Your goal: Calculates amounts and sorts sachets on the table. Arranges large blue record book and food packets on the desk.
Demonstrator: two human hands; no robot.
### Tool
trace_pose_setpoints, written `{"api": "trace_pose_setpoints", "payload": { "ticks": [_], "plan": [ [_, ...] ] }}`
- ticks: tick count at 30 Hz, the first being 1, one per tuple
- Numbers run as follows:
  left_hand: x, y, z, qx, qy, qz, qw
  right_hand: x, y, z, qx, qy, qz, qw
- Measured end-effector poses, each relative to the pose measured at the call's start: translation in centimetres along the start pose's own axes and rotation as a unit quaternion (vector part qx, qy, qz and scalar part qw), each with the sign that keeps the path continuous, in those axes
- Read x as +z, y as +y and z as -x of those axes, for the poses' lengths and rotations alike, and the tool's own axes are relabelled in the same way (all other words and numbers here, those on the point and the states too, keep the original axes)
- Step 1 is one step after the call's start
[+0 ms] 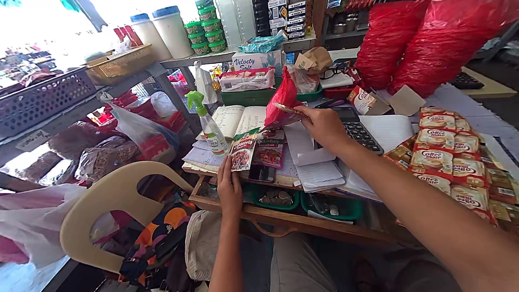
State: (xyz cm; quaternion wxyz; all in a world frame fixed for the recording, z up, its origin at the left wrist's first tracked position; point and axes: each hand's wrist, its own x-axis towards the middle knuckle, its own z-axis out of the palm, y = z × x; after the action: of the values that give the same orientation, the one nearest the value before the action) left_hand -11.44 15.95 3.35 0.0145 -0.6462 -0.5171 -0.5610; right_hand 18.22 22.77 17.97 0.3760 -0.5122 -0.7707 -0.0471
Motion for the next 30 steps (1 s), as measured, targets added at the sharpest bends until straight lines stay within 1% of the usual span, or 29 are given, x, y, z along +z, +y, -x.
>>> {"api": "trace_pose_setpoints", "payload": {
  "ticks": [1, 3, 4, 7, 8, 10, 12, 13, 15, 16, 17, 22, 25, 30],
  "plan": [
    [0.0, 0.0, 0.0, 0.0, 0.0, 0.002, 1.0, 0.0, -0.5, 0.5, -0.006, 0.005, 0.0, 1.0],
    [0.0, 0.0, 0.0, 0.0, -0.011, 0.005, 1.0, 0.2, -1.8, 1.9, -0.049, -0.007, 0.013, 0.999],
    [0.1, -0.1, 0.0, 0.002, -0.017, 0.003, 1.0, 0.6, -2.2, 2.7, -0.081, -0.029, 0.027, 0.996],
    [0.1, 0.0, 0.0, 0.005, -0.03, -0.008, 0.999, 2.4, -3.2, 5.3, -0.15, -0.132, 0.051, 0.978],
    [0.1, 0.0, 0.0, 0.007, -0.031, -0.009, 0.999, 3.0, -3.5, 6.2, -0.167, -0.145, 0.055, 0.974],
    [0.1, -0.1, -0.1, 0.01, -0.033, -0.001, 0.999, 3.9, -3.8, 7.7, -0.19, -0.121, 0.067, 0.972],
    [0.1, -0.2, -0.1, 0.012, -0.034, 0.013, 0.999, 4.0, -3.8, 8.2, -0.196, -0.113, 0.074, 0.971],
    [0.1, -0.3, -0.1, 0.012, -0.035, 0.019, 0.999, 3.7, -3.7, 8.2, -0.189, -0.138, 0.066, 0.97],
    [0.0, -0.4, -0.1, 0.012, -0.039, 0.025, 0.999, 2.5, -3.8, 7.9, -0.157, -0.227, 0.039, 0.96],
    [0.0, -0.4, -0.1, 0.011, -0.041, 0.028, 0.999, 1.8, -4.0, 7.8, -0.141, -0.259, 0.024, 0.955],
    [0.0, -0.3, -0.1, 0.008, -0.042, 0.03, 0.999, 1.4, -4.1, 7.8, -0.132, -0.265, 0.016, 0.955],
    [0.0, -0.4, 0.0, 0.006, -0.042, 0.039, 0.998, 0.2, -3.0, 8.2, -0.13, -0.19, 0.065, 0.971],
    [-0.3, -0.4, 0.0, 0.011, -0.049, 0.032, 0.998, -1.0, -1.7, 8.4, -0.104, -0.158, 0.092, 0.978],
    [-0.2, -0.6, 0.0, 0.014, -0.046, 0.029, 0.998, -2.9, 0.6, 8.8, -0.064, -0.142, 0.112, 0.981]
  ]
}}
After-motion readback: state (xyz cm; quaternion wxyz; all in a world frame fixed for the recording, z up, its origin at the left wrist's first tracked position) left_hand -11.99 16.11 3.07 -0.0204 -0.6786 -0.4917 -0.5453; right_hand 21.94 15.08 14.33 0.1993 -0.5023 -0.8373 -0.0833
